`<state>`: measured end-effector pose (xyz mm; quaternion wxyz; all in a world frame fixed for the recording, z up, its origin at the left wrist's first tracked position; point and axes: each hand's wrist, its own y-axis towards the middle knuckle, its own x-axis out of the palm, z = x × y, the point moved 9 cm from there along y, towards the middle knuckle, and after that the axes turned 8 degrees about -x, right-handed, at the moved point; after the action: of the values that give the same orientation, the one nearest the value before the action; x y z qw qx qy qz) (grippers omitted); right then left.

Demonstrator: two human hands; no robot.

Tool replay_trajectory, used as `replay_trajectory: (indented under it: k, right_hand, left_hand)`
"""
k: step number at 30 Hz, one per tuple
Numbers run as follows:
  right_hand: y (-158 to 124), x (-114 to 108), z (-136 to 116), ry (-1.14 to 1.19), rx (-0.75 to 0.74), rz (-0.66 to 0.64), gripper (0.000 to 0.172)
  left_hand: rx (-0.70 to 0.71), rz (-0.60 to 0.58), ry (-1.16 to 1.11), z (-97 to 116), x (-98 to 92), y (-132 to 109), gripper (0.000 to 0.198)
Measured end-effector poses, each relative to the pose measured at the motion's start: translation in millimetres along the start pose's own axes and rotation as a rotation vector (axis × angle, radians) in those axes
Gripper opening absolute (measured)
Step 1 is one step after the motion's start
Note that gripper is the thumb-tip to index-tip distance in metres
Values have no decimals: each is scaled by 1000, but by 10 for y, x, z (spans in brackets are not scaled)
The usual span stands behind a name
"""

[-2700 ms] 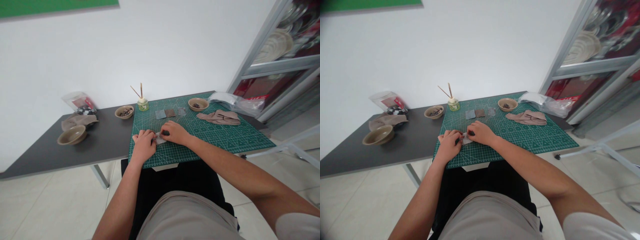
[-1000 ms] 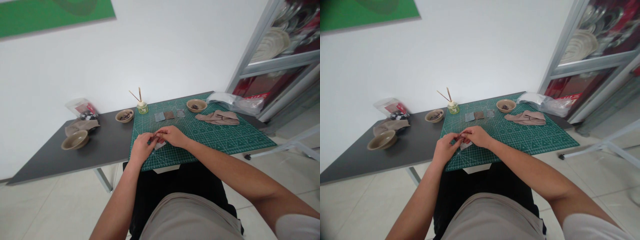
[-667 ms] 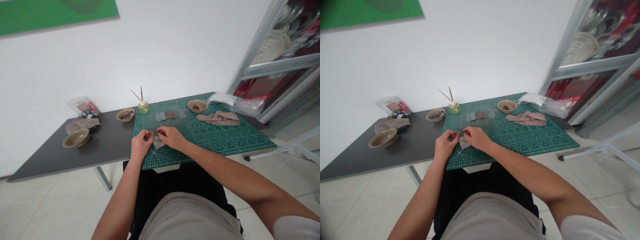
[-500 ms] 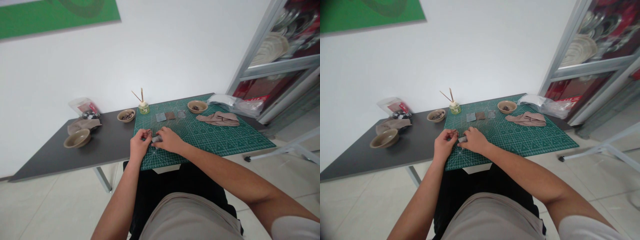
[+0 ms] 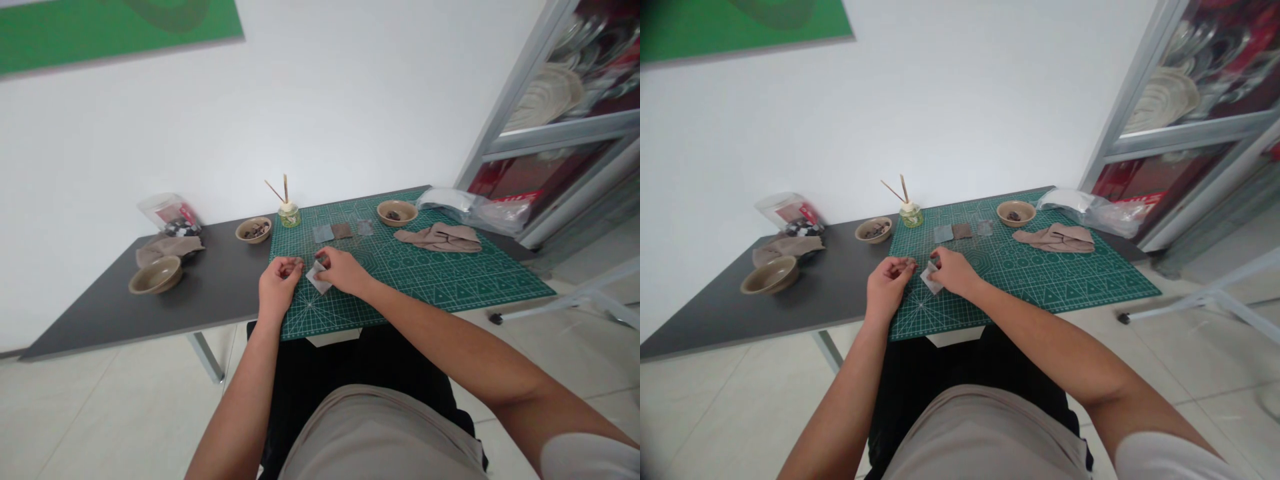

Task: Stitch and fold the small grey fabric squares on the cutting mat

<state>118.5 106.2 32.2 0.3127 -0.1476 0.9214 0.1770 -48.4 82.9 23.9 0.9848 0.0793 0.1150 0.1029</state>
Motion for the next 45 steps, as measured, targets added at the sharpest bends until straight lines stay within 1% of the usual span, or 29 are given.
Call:
replay_trajectory:
  k: [2, 3, 4, 5, 7, 10, 12, 15, 19, 22, 27, 31, 34, 37, 41, 45]
  right_hand:
    - [0, -101, -75, 33, -80, 98, 18]
    - [-6, -148, -131, 25, -128, 146, 11]
    - [-17, -183, -196, 2, -176, 185, 10]
    - [-31, -204, -263, -33, -221, 216, 12]
    - [-58, -190, -390, -117, -302, 237, 20]
    - [-93, -52, -524, -216, -423, 177, 31]
    - [-112, 51, -546, -250, -489, 121, 35]
    - [-130, 137, -506, -280, -547, 81, 40]
    - [-137, 156, -434, -291, -566, 72, 46]
    - [-149, 138, -423, -276, -570, 90, 44]
    - [-162, 98, -430, -223, -573, 134, 34]
    - [-152, 39, -395, -159, -550, 186, 23]
    - [-158, 16, -397, -143, -563, 204, 15]
    - [-163, 9, -400, -156, -564, 213, 7]
    - [-165, 8, -396, -173, -548, 217, 7]
    - [-161, 57, -405, -185, -549, 162, 9]
  left_hand:
    - [-5, 8, 31, 14, -5, -2, 22]
    - [-2, 6, 54, 27, 0, -4, 21]
    - [2, -2, 77, 39, 12, -7, 19]
    - [5, -14, 98, 48, 27, -10, 18]
    - [6, -47, 120, 48, 63, -15, 17]
    - [5, -64, 123, 32, 77, -22, 18]
    - [-2, -53, 117, 23, 62, -28, 19]
    - [-14, -30, 110, 23, 34, -39, 17]
    - [-8, -8, 91, 40, 7, -38, 15]
    - [2, -41, 81, 33, 34, -22, 14]
    - [11, -112, -111, 9, 81, -1, 17]
    - [21, -159, -122, 30, 121, -4, 18]
    - [-16, -193, -136, 26, 147, -9, 22]
    - [-56, -204, -139, 8, 154, -15, 22]
    - [-75, -194, -148, -5, 142, -16, 22]
    - [-87, -196, -127, -12, 142, -15, 22]
